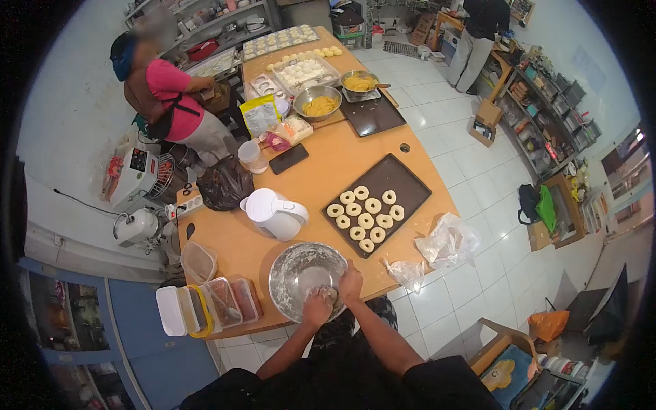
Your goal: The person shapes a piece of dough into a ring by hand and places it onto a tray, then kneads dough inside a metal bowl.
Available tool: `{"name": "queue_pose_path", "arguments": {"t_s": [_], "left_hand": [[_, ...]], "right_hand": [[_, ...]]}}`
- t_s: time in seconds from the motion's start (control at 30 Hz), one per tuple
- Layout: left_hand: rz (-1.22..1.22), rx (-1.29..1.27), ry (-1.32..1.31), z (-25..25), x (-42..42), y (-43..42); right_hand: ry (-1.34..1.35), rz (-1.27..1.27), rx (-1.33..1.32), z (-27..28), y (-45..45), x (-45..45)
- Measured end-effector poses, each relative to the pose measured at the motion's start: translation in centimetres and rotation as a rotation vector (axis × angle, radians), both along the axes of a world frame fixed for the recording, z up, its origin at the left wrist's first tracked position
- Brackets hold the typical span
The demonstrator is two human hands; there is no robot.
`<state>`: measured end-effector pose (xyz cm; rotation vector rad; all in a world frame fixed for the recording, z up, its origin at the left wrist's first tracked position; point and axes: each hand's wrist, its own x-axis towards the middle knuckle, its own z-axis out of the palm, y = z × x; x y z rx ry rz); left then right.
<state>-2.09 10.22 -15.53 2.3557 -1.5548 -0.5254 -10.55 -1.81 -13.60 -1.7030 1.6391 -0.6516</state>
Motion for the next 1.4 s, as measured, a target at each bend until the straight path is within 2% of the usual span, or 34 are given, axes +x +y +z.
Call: {"name": "queue_pose_path", "arguments": {"t_s": [0.07,0.17,0.37,0.47,0.57,0.6,0.7,0.83,0.87,0.97,1.1,1.23,1.33,1.4], "left_hand": [[0.020,0.229,0.121,3.0,0.6,-0.4],[0.039,0.188,0.070,6.7,0.9,-0.8],[0.094,0.408,0.069,4.8,1.4,-3.5],[0.068,0.012,-0.070,1.4,1.0,-4.0],[0.096,-0.113,-0.132,-1.0,1.5,-5.8],[0.038,-0.033,-0.116,-2.5,2.2,-6.4],[-0.011,-0.150,-0.164,-4.5,3.3,-8.1],[0.253,-0.134,-0.084,-4.2,3.8,-9.8],[0.349,-0.046,0.012,-3.9,3.9,-10.0],[0.400,-0.324,-0.131,-5.4,3.1,-9.8],[0.139,0.085,0.097,-2.8,2.7,-7.6],[0.052,0.045,0.075,-1.7,1.2,-4.7],[-0.148,0.144,0.091,0.2,0.8,-2.0],[-0.123,0.040,0.129,1.0,0.7,-0.3]], "right_hand": [[0.012,0.002,-0.007,0.3,0.0,-0.1],[-0.003,0.013,-0.019,0.2,-0.1,0.1],[0.007,0.056,0.021,0.8,-0.3,0.0],[0.037,0.061,0.037,0.5,-0.3,0.1],[0.056,0.083,0.019,0.3,-0.5,0.1],[0.067,0.088,0.024,0.5,-0.5,0.1],[0.082,0.079,0.039,0.6,-0.9,0.1],[0.083,0.095,0.061,0.3,-0.7,0.1],[0.087,0.099,0.065,0.2,-0.8,0.1],[0.067,0.058,0.021,0.8,-0.6,0.3],[0.061,0.036,0.029,0.8,-0.3,0.2],[0.074,0.039,0.020,0.6,-0.4,0.3],[0.091,0.050,0.000,0.4,-0.7,0.2],[0.087,0.054,-0.003,-0.1,-0.5,0.2]]}}
